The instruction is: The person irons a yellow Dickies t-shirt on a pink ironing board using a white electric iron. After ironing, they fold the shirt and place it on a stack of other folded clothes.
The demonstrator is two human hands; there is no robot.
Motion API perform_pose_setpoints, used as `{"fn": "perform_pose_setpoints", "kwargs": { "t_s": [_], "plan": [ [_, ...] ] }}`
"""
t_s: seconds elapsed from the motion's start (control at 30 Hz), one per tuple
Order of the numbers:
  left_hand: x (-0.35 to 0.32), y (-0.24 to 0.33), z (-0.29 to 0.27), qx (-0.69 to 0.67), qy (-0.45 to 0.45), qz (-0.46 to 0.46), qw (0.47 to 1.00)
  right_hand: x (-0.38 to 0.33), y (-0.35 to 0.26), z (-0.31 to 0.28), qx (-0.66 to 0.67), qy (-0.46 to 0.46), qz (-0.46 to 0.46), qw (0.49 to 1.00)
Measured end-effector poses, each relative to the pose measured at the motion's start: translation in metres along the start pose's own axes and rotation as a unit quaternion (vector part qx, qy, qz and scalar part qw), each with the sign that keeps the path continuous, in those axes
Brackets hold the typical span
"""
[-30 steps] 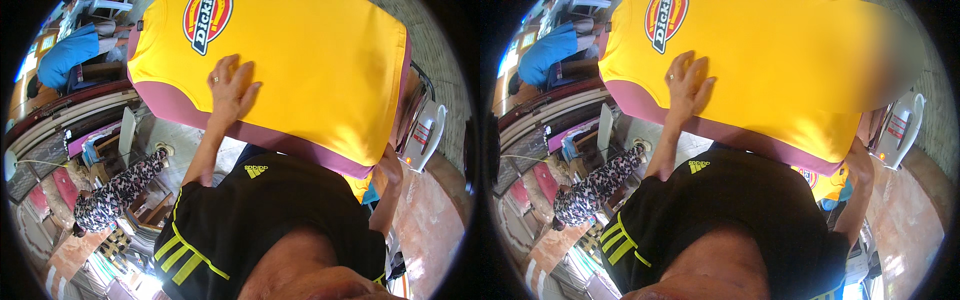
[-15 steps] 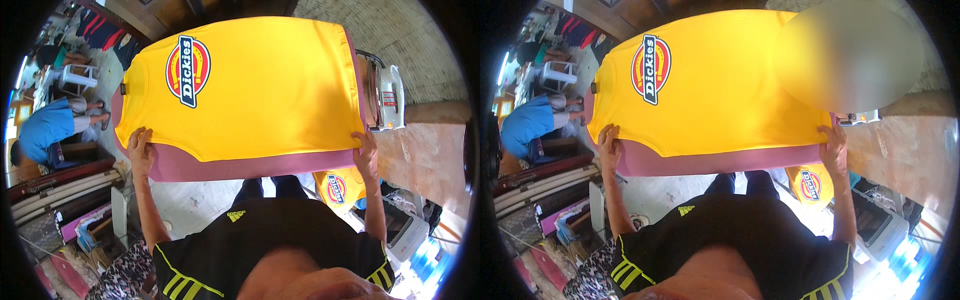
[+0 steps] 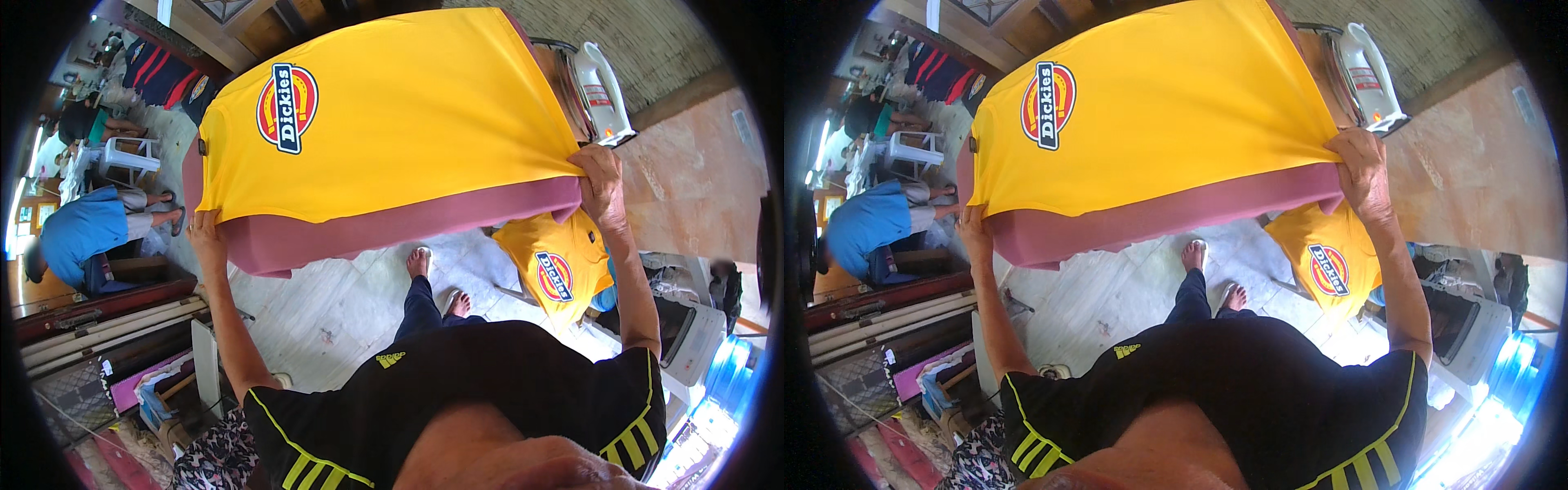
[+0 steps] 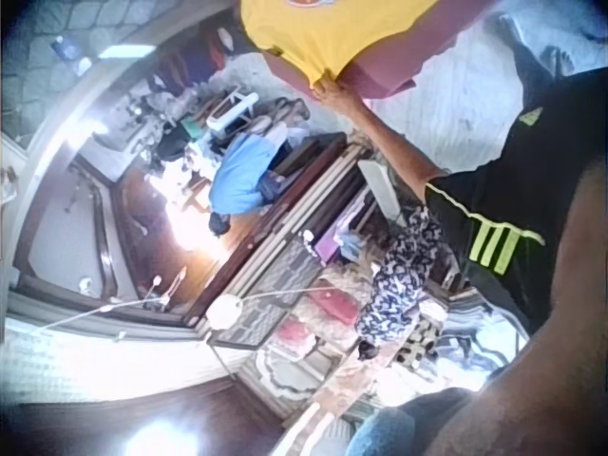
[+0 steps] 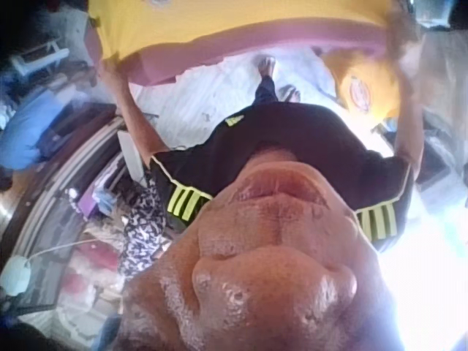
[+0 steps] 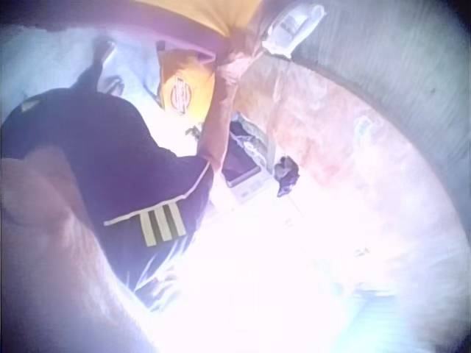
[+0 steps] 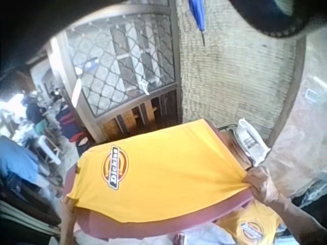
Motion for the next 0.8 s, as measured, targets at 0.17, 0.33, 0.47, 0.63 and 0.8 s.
{"fn": "perform_pose_setpoints", "kwargs": {
  "t_s": [0.17, 0.33, 0.47, 0.63, 0.8],
  "plan": [
    [-0.036, 0.002, -0.026, 0.017, -0.014, -0.023, 0.999, -0.04, -0.003, -0.025, 0.002, 0.018, 0.002, 1.0],
    [-0.106, 0.021, -0.06, 0.021, -0.035, -0.063, 0.997, -0.102, -0.024, -0.048, 0.015, 0.004, 0.012, 1.0],
    [-0.169, 0.033, -0.058, 0.008, -0.055, -0.096, 0.994, -0.148, -0.039, -0.047, 0.035, -0.042, 0.042, 0.998],
    [-0.202, 0.043, -0.044, -0.003, -0.099, -0.163, 0.982, -0.192, -0.027, -0.011, 0.053, -0.134, 0.07, 0.987],
    [-0.177, 0.028, -0.032, -0.185, -0.126, -0.161, 0.961, -0.15, -0.019, 0.024, 0.154, -0.219, 0.065, 0.961]
  ]
}}
Point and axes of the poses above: each hand's wrist, its own x-axis towards the middle knuckle, its own z-axis out of the palm, y = z × x, the point moved 10 cm from there along x, towards the middle knuckle, and after that the axes turned 3 degrees about z, right-handed, at the moved point
